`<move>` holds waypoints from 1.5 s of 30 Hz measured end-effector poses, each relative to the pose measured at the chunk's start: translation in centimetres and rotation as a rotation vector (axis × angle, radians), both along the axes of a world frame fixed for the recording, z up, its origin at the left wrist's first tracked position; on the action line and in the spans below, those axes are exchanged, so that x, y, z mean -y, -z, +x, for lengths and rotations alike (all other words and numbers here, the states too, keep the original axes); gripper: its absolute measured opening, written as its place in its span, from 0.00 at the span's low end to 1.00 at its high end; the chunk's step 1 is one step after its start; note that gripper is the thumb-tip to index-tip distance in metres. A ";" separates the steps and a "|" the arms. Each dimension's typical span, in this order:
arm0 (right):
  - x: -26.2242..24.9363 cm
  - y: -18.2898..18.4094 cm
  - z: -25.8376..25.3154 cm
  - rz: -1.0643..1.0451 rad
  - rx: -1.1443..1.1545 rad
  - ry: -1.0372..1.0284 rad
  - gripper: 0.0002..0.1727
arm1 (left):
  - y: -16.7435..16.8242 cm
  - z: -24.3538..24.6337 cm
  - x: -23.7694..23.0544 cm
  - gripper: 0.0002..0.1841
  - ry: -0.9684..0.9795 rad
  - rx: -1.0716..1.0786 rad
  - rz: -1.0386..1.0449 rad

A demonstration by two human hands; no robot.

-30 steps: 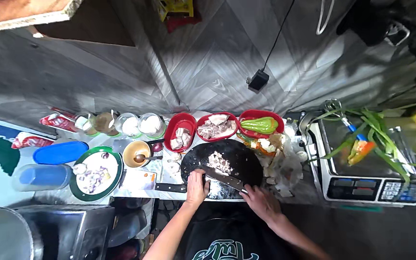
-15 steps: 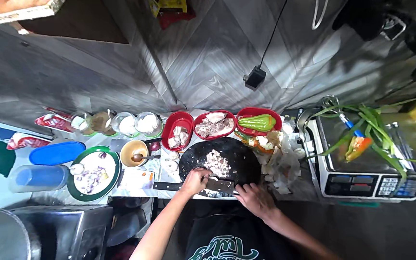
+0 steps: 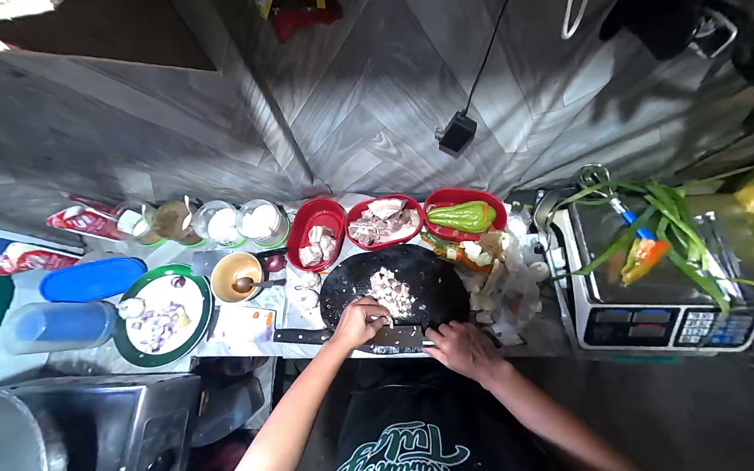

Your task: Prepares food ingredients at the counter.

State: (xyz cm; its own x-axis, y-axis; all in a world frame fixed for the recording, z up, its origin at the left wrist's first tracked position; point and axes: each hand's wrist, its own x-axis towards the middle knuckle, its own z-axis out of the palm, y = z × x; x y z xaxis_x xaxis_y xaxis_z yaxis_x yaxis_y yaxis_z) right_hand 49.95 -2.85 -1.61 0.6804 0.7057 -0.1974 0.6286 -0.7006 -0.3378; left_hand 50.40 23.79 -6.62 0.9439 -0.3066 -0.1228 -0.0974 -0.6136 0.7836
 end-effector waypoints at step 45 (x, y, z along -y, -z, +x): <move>7.1 1.7 -5.2 0.024 -0.109 0.336 0.25 | 2.4 -4.5 -0.9 0.20 -0.290 -0.016 0.111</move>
